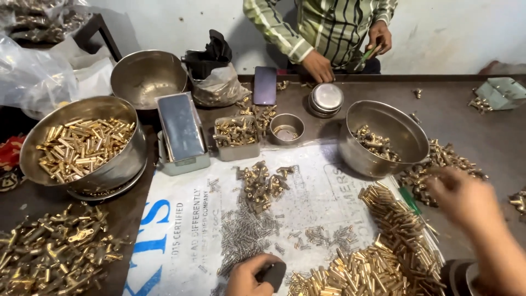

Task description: Sorting and inspecting various small brass metal components at a workbench.

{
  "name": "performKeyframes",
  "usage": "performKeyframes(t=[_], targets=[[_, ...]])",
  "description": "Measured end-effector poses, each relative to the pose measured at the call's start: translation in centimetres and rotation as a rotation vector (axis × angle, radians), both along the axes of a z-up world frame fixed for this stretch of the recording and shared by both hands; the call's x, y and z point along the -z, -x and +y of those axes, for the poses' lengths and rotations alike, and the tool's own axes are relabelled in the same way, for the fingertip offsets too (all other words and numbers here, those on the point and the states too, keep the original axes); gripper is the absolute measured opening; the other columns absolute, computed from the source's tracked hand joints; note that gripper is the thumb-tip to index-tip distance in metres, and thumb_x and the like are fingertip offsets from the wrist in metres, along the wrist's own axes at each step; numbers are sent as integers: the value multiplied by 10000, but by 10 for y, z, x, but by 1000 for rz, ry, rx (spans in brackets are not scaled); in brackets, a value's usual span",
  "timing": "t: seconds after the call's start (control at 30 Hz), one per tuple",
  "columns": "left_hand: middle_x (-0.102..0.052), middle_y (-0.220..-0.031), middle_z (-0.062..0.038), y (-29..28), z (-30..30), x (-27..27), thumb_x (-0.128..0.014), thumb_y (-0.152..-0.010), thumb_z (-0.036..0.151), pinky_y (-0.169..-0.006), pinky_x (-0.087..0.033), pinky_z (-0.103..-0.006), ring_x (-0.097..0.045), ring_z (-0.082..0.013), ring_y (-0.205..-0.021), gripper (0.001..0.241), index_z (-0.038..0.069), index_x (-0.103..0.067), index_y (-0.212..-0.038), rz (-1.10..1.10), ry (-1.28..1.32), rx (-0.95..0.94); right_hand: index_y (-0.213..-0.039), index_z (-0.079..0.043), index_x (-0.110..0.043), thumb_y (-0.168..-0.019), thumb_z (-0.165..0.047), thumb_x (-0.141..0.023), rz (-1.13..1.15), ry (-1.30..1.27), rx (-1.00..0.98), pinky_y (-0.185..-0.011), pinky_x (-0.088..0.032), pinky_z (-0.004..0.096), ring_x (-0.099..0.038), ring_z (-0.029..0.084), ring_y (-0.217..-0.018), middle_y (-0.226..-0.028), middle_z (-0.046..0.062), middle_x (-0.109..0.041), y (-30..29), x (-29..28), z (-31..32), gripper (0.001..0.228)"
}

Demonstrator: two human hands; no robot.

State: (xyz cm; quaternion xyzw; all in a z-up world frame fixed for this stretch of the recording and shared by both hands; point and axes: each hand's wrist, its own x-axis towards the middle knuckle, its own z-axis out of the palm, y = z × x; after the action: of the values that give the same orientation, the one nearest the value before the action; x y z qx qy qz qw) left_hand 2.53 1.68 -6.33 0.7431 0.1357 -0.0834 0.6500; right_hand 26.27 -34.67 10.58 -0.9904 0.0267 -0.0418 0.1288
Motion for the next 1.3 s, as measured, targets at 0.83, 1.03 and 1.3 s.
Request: performKeyframes(t=[0.83, 1.03, 1.3], targets=[[-758, -1119, -124, 59, -8, 54, -610, -965, 211, -924, -553, -312, -720, -201, -1040, 390, -20, -685, -1271, 13, 608, -76, -1056, -54, -739, -844, -110, -766, -35, -642, -959, -973, -551, 412, -720, 276, -1096, -1142, 99, -730, 246, 89, 174, 221], [-739, -1034, -176, 79, -2, -16, -794, -841, -33, -733, -579, -298, -718, -202, -818, 457, 35, -736, -1290, 140, 359, -27, -1018, -103, -742, -844, -141, -784, -156, -627, -865, -918, -584, 379, -731, 248, -1074, -1139, 69, -732, 219, 65, 185, 182], [-728, -875, -287, 83, 28, -40, -647, -950, -79, -527, -528, -312, -686, -238, -677, 346, -28, -695, -1288, -92, 441, -137, -1158, -4, -688, -728, -98, -751, -169, -207, -1055, -892, -519, 424, -585, 352, -1129, -1190, 172, -634, 232, 101, 207, 445]])
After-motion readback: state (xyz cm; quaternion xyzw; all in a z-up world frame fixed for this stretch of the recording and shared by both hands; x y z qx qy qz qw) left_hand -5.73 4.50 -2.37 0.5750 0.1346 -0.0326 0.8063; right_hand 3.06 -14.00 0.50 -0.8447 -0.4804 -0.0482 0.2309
